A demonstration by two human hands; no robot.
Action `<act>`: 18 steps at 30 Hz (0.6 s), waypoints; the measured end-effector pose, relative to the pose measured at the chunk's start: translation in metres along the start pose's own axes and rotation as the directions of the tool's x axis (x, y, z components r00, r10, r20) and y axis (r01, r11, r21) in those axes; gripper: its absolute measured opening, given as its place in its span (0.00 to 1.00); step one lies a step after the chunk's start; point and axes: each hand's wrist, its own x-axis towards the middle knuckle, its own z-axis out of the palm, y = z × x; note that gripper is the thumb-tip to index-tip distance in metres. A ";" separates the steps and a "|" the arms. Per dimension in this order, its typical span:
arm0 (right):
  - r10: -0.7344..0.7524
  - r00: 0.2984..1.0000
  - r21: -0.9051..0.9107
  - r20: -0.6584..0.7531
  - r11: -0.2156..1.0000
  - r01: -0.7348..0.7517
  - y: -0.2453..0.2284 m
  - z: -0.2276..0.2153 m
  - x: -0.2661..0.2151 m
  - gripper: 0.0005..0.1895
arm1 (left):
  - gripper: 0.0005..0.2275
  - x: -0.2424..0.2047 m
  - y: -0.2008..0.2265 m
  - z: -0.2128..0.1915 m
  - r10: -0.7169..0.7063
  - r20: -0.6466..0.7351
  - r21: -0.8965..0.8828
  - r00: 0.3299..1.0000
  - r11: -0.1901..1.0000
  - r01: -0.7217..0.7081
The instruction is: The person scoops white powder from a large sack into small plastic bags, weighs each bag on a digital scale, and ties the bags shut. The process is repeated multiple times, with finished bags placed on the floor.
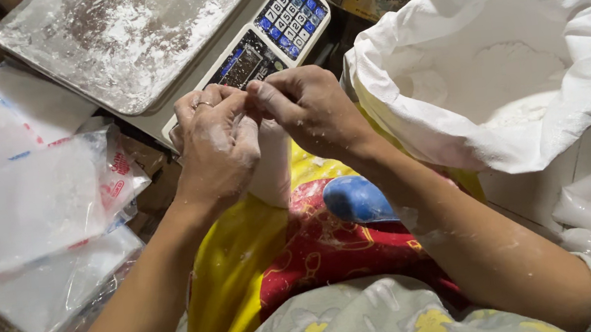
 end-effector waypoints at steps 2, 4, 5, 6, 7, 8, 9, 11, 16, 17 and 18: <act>0.034 0.999 0.102 -0.033 0.994 -0.031 0.006 0.002 -0.001 0.19 | 0.09 -0.001 -0.005 0.004 0.047 -0.048 -0.046 0.998 0.998 -0.049; 0.052 0.997 0.152 -0.061 0.987 -0.043 0.011 0.004 -0.004 0.20 | 0.08 -0.003 -0.009 0.008 0.079 -0.091 -0.107 0.993 0.990 -0.088; 0.055 0.996 0.153 -0.074 0.987 -0.043 0.014 0.006 -0.007 0.21 | 0.08 -0.006 -0.011 0.010 0.086 -0.107 -0.147 0.991 0.984 -0.102; 0.058 0.994 0.154 -0.088 0.987 -0.044 0.015 0.007 -0.007 0.21 | 0.08 -0.008 -0.014 0.012 0.093 -0.123 -0.186 0.988 0.976 -0.115; 0.089 0.992 0.269 -0.084 0.961 -0.063 0.015 0.009 -0.007 0.20 | 0.07 -0.008 -0.016 0.014 0.129 -0.133 -0.196 0.983 0.968 -0.154; 0.119 0.990 0.379 -0.077 0.922 -0.082 0.015 0.010 -0.007 0.18 | 0.07 -0.008 -0.018 0.015 0.165 -0.144 -0.204 0.976 0.960 -0.193; 0.150 0.987 0.485 -0.065 0.869 -0.100 0.013 0.012 -0.007 0.17 | 0.07 -0.009 -0.019 0.016 0.199 -0.156 -0.212 0.968 0.950 -0.230; 0.190 0.978 0.510 -0.086 0.852 -0.121 0.008 0.011 -0.009 0.19 | 0.06 -0.009 -0.023 0.016 0.196 -0.153 -0.235 0.969 0.945 -0.228; 0.024 0.987 0.162 -0.158 0.987 0.002 -0.007 0.004 -0.023 0.18 | 0.06 -0.009 -0.025 0.021 0.255 -0.143 -0.396 0.956 0.871 -0.291; -0.021 0.987 0.147 -0.157 0.988 0.044 -0.010 0.003 -0.024 0.18 | 0.06 -0.010 -0.025 0.022 0.266 -0.139 -0.398 0.954 0.867 -0.300; -0.066 0.986 0.132 -0.155 0.987 0.087 -0.013 0.002 -0.026 0.19 | 0.07 -0.010 -0.025 0.022 0.277 -0.135 -0.399 0.951 0.864 -0.308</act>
